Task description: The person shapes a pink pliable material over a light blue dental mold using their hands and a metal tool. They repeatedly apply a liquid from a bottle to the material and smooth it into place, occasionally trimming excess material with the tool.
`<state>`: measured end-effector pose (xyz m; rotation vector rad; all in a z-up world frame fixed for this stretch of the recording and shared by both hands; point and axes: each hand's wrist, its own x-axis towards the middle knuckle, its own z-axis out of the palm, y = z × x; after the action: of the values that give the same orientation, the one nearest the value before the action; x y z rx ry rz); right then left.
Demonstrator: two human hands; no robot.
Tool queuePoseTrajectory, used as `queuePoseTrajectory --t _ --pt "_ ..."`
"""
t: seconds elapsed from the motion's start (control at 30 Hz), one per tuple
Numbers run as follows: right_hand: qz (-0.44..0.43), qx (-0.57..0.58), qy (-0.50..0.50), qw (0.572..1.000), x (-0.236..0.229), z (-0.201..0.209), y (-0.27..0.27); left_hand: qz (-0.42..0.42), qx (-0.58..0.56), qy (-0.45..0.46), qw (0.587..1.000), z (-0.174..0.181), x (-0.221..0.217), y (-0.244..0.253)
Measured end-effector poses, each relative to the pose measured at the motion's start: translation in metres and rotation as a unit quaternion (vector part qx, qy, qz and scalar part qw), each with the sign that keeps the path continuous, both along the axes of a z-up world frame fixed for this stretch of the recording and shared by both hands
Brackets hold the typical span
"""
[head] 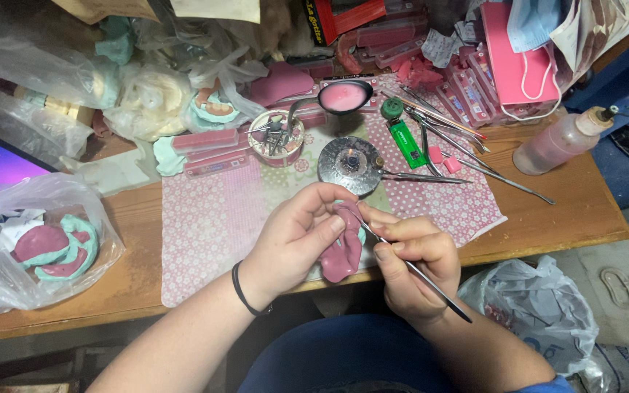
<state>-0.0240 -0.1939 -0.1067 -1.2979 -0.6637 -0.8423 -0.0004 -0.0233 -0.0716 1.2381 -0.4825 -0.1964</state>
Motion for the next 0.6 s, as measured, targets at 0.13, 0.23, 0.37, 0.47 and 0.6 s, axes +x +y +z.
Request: queuePoseTrajectory --t 0.13,0.23,0.37,0.47,0.6 --pt "0.003 0.02 0.008 1.0 -0.002 0.001 0.007 0.003 0.003 -0.015 1.0 -0.007 0.005 -0.001" --pt "0.003 0.034 0.015 0.999 -0.002 0.001 0.009 0.011 0.014 -0.028 0.999 -0.008 0.006 -0.001" --pt "0.034 0.066 0.062 0.995 -0.01 0.001 0.009 0.014 0.034 -0.038 0.999 -0.013 0.006 0.001" --pt "0.062 0.089 0.101 0.989 -0.015 0.003 0.01 0.006 0.051 -0.043 0.998 -0.009 0.004 0.002" --pt "0.085 0.129 0.103 0.983 -0.014 0.001 0.011 0.009 0.059 -0.056 0.997 -0.009 0.003 0.002"
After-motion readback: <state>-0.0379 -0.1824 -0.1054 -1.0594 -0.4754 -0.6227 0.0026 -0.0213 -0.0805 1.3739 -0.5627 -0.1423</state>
